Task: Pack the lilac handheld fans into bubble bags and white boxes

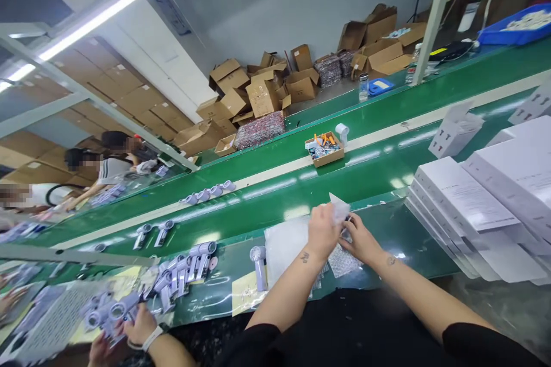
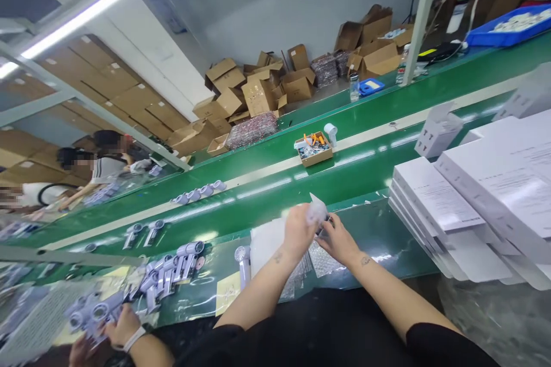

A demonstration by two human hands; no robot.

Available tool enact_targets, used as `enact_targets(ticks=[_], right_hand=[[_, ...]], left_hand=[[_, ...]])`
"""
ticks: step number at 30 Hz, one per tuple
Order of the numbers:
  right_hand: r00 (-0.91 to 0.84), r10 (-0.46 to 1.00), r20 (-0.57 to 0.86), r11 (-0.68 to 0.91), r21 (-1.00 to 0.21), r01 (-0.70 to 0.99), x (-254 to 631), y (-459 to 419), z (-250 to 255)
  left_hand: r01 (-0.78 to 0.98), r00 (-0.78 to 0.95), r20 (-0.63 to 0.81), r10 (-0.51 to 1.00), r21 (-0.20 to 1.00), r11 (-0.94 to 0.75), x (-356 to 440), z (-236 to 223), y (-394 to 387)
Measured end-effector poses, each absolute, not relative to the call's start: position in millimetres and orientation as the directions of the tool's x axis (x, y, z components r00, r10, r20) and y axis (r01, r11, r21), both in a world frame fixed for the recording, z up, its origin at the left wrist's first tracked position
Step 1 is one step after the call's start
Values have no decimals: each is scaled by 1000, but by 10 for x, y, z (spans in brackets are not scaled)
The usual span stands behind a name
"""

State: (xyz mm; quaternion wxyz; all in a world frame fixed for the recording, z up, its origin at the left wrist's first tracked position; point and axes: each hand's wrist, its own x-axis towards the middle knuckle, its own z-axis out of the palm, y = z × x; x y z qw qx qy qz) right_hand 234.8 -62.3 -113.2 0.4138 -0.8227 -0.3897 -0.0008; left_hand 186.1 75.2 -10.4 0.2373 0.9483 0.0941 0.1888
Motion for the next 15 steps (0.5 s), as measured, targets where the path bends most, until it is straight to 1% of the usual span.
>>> enact_targets(ticks=[1, 3, 5, 7, 8, 9, 10, 11, 12, 13, 14, 15], right_hand=[[693, 627, 357, -326, -687, 649, 2320, -570, -1169], [700, 599, 388, -288, -711, 641, 2291, -537, -1236], [704, 593, 391, -249, -743, 622, 2294, -582, -1290], [696, 615, 370, -213, -773, 598, 2316, -651, -1300], [693, 630, 351, -203, -787, 583, 2333, -676, -1274], [693, 643, 327, -202, -800, 565, 2357, -689, -1222], [695, 654, 299, -208, -812, 545, 2393, -690, -1145], [696, 665, 272, -217, -821, 529, 2446, -680, -1046], [695, 673, 252, -223, -827, 516, 2523, -661, -933], [694, 681, 235, -227, -833, 505, 2629, -636, -818], [689, 689, 222, -229, -836, 498, 2769, -605, -713], [700, 682, 211, -235, -844, 483, 2944, -569, -630]], left_hand=[[109, 944, 248, 219, 393, -913, 1876, -120, 704], [180, 964, 145, 224, 268, -947, 1881, -166, 652], [219, 961, 133, 244, 179, -959, 1814, -226, 645], [165, 973, 141, 182, 121, -979, 1688, -290, 640], [125, 981, 134, 141, 122, -985, 1618, -317, 632], [92, 986, 126, 111, 150, -984, 1553, -336, 625], [79, 985, 132, 107, 203, -976, 1495, -345, 629], [85, 979, 154, 132, 278, -957, 1443, -346, 655], [105, 963, 192, 187, 371, -923, 1391, -341, 715], [135, 931, 238, 276, 479, -868, 1332, -335, 817], [175, 873, 277, 400, 588, -790, 1257, -336, 964], [236, 783, 287, 552, 685, -690, 1160, -349, 1150]])
